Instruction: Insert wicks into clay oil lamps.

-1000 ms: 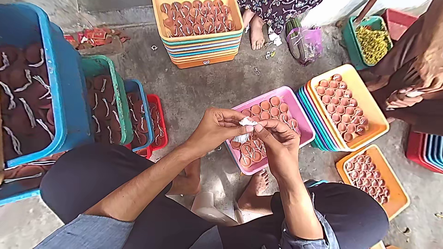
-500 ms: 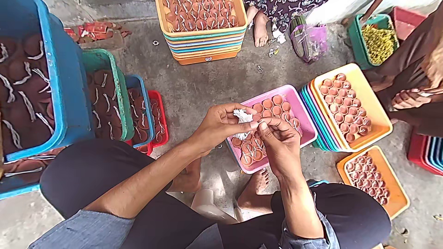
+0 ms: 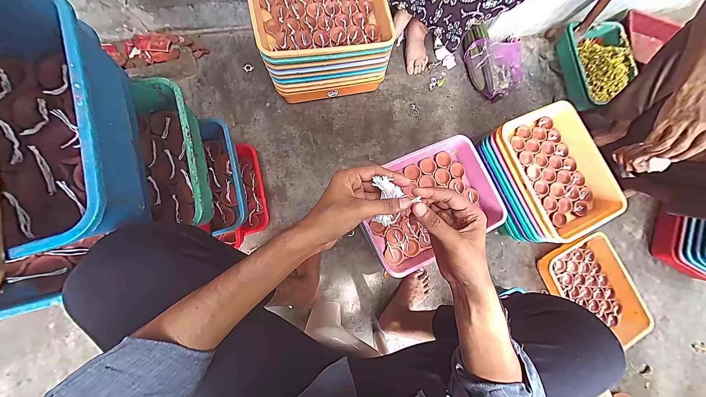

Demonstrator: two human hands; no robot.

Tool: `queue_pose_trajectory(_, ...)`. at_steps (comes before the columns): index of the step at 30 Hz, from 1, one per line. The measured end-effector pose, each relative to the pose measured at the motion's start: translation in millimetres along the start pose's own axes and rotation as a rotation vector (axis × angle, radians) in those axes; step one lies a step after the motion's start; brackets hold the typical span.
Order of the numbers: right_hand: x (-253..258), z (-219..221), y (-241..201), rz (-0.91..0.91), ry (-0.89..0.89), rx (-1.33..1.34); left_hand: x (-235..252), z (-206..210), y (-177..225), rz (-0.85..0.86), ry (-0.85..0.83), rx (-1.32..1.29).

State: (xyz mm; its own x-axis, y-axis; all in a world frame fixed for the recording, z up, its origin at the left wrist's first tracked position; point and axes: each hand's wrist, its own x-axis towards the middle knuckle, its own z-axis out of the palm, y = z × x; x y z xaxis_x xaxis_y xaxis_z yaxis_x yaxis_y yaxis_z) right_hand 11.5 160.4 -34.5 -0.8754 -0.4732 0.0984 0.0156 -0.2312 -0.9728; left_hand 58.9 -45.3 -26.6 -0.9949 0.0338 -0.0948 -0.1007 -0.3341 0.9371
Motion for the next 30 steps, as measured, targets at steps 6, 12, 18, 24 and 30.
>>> queue_pose_trajectory(6, 1, -3, -4, 0.014, 0.008, -0.158, -4, 1, 3, -0.05, -0.01, 0.081)
queue_pose_trajectory(12, 4, -22, -12, 0.057, -0.044, -0.181, -3, 2, 3, -0.095, -0.031, 0.107)
queue_pose_trajectory(18, 12, -54, -20, 0.069, 0.007, -0.214, 1, -2, -3, -0.131, -0.039, 0.105)
queue_pose_trajectory(24, 23, -83, -8, 0.127, 0.149, -0.31, 6, -7, -7, -0.129, 0.05, 0.137)
queue_pose_trajectory(30, 36, -101, 14, 0.196, 0.219, -0.437, 4, -7, -4, -0.174, 0.061, 0.162)
